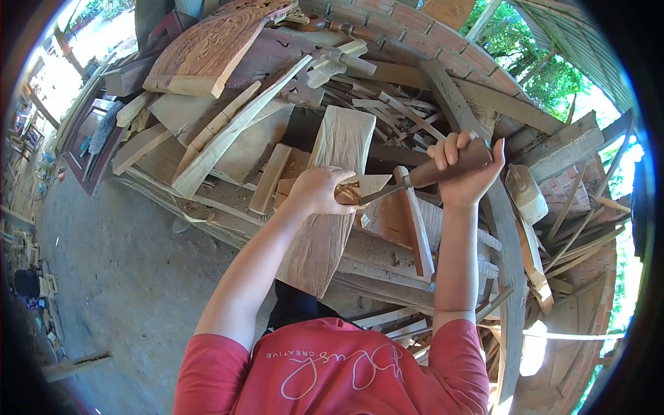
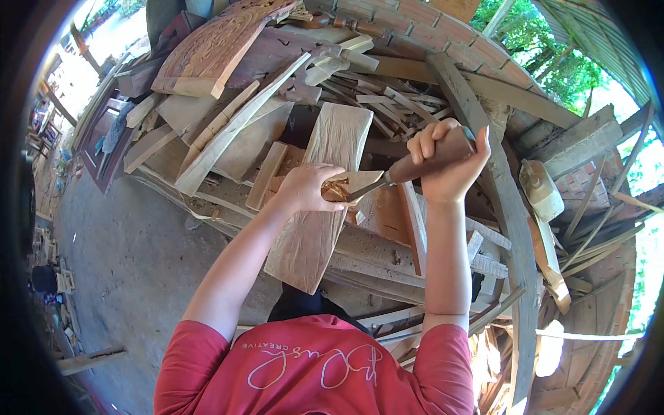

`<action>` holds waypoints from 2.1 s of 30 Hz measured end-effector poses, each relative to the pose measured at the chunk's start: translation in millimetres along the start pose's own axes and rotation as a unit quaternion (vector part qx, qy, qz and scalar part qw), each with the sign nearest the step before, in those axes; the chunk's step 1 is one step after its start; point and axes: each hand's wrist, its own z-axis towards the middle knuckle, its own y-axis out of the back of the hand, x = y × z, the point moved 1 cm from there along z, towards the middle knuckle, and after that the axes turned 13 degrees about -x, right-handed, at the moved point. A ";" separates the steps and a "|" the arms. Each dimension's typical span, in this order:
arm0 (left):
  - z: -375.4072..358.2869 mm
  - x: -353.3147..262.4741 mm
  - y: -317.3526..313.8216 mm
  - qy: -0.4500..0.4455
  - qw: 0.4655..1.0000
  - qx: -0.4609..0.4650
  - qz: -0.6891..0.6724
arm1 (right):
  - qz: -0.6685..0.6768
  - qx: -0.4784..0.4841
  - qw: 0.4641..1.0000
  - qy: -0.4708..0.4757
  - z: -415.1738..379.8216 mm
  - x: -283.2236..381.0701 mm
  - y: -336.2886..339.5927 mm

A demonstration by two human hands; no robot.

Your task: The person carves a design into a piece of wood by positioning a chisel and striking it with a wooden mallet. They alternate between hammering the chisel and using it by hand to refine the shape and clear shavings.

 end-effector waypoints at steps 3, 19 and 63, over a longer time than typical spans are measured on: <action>-1.5 -2.1 3.3 -0.019 1.000 -0.016 0.015 | 0.036 0.110 0.993 0.034 0.3 -4.3 0.6; -1.0 -2.4 2.6 -0.015 1.000 -0.023 0.000 | 0.007 0.284 0.957 0.053 -4.5 -14.4 -23.9; -43.3 -5.4 16.6 0.024 0.965 -0.137 0.221 | 0.232 -0.306 0.914 0.130 -11.4 -0.8 94.2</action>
